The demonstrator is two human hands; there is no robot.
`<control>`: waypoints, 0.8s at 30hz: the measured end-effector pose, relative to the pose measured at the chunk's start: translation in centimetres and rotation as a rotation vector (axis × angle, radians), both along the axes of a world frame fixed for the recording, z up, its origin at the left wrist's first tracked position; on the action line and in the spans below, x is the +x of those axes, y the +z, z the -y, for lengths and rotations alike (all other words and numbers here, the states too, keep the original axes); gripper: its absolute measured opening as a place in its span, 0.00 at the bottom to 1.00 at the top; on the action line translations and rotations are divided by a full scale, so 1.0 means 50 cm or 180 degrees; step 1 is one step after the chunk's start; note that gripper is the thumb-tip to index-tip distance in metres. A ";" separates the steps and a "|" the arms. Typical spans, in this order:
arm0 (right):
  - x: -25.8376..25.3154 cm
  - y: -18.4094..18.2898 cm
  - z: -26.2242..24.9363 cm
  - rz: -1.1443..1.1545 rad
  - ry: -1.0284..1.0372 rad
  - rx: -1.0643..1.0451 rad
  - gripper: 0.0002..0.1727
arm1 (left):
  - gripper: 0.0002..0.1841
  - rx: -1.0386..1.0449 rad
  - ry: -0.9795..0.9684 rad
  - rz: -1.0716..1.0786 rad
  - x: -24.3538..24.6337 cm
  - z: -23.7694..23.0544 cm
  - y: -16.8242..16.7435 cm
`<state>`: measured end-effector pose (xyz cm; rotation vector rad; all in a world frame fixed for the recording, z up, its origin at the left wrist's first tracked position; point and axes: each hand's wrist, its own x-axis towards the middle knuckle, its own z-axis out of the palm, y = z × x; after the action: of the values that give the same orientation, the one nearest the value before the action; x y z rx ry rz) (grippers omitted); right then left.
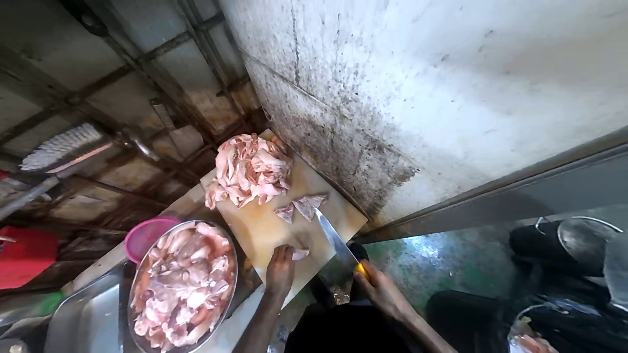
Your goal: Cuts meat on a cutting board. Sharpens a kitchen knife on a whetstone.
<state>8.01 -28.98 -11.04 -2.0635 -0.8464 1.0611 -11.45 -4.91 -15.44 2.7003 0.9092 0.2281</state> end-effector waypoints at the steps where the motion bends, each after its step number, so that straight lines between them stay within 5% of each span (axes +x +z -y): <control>1: 0.000 0.001 0.001 0.0036 0.0029 -0.0003 0.20 | 0.12 -0.0106 0.0011 -0.0062 0.008 -0.014 0.006; 4: 0.001 0.004 0.002 0.0116 0.0087 -0.0017 0.21 | 0.16 -0.1341 0.0143 -0.0133 0.025 -0.061 0.060; 10: 0.001 0.009 0.018 0.0137 -0.0024 -0.0075 0.21 | 0.15 -0.4361 0.0677 0.1516 0.028 -0.064 0.149; 13: 0.001 0.003 0.025 0.0141 -0.0048 -0.0120 0.20 | 0.18 -0.5307 0.1272 0.2199 0.023 -0.029 0.165; 16: 0.000 -0.004 0.027 0.0095 -0.0033 -0.0211 0.21 | 0.21 -0.4770 0.1996 0.1231 -0.013 0.008 0.116; 20: 0.003 -0.009 0.025 0.0133 0.0037 -0.0316 0.22 | 0.16 -0.2746 0.1650 -0.0619 -0.067 0.033 0.062; 22: 0.002 -0.013 0.028 0.0131 0.0075 -0.0345 0.23 | 0.16 -0.1873 0.1440 -0.0801 -0.057 0.038 0.078; 24: 0.000 -0.022 0.028 0.0160 0.0103 -0.0365 0.24 | 0.17 -0.1292 0.1106 -0.0292 -0.030 0.038 0.084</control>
<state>8.02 -30.38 -12.15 -2.1867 -0.8646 1.1022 -12.94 -6.78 -11.21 2.1875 1.2933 -0.0138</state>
